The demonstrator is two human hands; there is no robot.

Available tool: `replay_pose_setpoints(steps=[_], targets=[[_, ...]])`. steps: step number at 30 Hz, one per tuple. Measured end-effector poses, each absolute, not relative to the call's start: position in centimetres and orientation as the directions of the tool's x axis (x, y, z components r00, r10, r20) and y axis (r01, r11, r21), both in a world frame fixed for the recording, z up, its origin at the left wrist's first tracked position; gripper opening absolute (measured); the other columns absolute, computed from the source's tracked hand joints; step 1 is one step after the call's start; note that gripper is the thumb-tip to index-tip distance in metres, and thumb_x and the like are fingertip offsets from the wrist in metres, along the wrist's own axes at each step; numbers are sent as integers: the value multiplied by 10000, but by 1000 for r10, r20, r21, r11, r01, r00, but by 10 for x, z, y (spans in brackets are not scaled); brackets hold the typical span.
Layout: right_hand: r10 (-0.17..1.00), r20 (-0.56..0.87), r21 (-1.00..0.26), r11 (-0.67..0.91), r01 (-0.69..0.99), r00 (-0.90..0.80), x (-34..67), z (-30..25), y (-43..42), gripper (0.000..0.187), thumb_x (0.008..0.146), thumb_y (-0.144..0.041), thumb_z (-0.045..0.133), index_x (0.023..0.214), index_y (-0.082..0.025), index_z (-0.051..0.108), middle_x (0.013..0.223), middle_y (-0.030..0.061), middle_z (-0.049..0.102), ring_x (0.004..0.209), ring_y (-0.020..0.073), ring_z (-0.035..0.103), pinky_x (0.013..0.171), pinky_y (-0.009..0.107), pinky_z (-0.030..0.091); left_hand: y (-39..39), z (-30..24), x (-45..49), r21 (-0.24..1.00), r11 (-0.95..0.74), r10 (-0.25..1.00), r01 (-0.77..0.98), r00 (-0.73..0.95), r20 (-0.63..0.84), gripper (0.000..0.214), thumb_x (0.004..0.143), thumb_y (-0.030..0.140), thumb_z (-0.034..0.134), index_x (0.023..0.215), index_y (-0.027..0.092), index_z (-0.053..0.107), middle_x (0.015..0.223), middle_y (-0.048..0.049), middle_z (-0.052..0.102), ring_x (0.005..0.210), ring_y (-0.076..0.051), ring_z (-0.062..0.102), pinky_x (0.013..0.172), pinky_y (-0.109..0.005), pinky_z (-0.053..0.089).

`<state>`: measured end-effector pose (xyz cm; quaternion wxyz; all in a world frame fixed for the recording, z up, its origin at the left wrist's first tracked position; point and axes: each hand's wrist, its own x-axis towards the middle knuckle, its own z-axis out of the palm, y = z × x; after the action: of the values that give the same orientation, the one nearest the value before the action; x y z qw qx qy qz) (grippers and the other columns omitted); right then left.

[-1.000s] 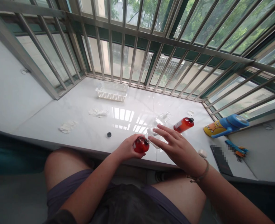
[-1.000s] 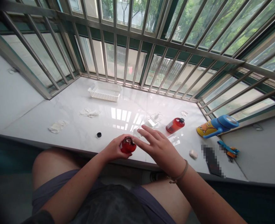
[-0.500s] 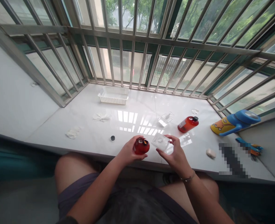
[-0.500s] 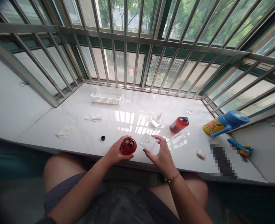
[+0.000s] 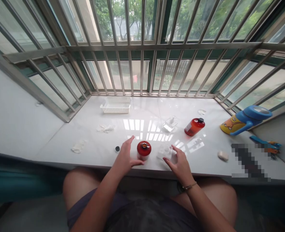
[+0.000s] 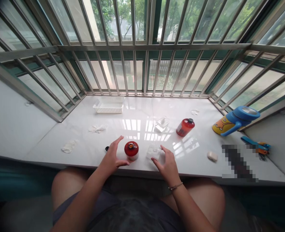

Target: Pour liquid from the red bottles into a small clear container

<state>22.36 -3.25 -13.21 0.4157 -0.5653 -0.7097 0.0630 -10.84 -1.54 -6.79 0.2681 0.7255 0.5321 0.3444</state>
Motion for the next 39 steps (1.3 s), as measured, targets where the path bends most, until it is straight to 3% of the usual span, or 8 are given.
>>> replay_pose_setpoints(steps=[6,10,14,18,22,27,34,39], targets=[[854,519,-534,339,775,-15,219,-136,-33,777,960,-645,720,1544,-185,497,1323,178,695,1222,375,675,1029,609,593,-15,-90,-171,518,-178,954,837,16,301,630,945,516,737,1473,209,579,1456,-178,658,1388,-415,584,1200,-615,464],[837,546,-517,361,776,-26,218,-137,-34,851,942,-667,734,1578,-181,445,1324,183,693,1214,385,672,1022,622,590,-9,-98,-185,438,-152,963,886,33,267,338,960,362,649,1255,209,711,1257,-143,763,1217,-384,670,1120,-575,518],[839,544,-544,372,752,-21,220,-139,-35,879,925,-675,754,1583,-196,423,1375,186,660,1274,389,644,1072,638,566,-2,-94,-182,494,-141,979,858,48,197,219,930,307,621,1077,221,759,1116,-114,806,1076,-357,701,1049,-551,541],[809,587,-559,373,741,35,223,-125,-40,799,953,-587,765,1574,-203,440,1440,204,606,1348,396,601,1112,653,542,-2,-82,-169,702,3,988,712,-109,106,258,872,365,716,1077,216,763,1114,-115,801,1020,-325,709,987,-505,557],[727,686,-497,485,719,-17,210,-82,-56,497,1003,-263,731,1473,-276,569,1353,142,669,1297,342,642,1094,607,560,-14,-53,-140,984,135,975,119,-194,-110,509,796,494,875,1164,189,700,1071,-102,790,996,-258,727,853,-374,579],[671,701,-466,687,558,-240,162,-17,-72,479,992,-125,708,1427,-307,625,1314,101,728,1231,286,690,1046,513,601,-38,-7,-92,865,211,970,-455,-14,-244,601,744,400,984,1187,200,630,999,-44,781,848,-148,717,777,-261,568],[632,728,-520,762,386,-267,126,14,-69,521,1000,-88,695,1453,-330,611,1287,64,765,1162,240,733,968,429,635,-63,18,-49,754,331,942,-567,246,-229,504,805,375,966,1142,202,634,1144,-72,763,937,-152,730,809,-235,571],[687,702,-570,699,431,-186,133,21,-56,422,979,-135,734,1357,-310,670,1177,67,766,1093,249,731,937,430,635,-53,2,-67,949,59,997,-310,71,-38,712,761,517,963,1308,224,614,1233,-118,743,1163,-295,719,975,-423,599]])
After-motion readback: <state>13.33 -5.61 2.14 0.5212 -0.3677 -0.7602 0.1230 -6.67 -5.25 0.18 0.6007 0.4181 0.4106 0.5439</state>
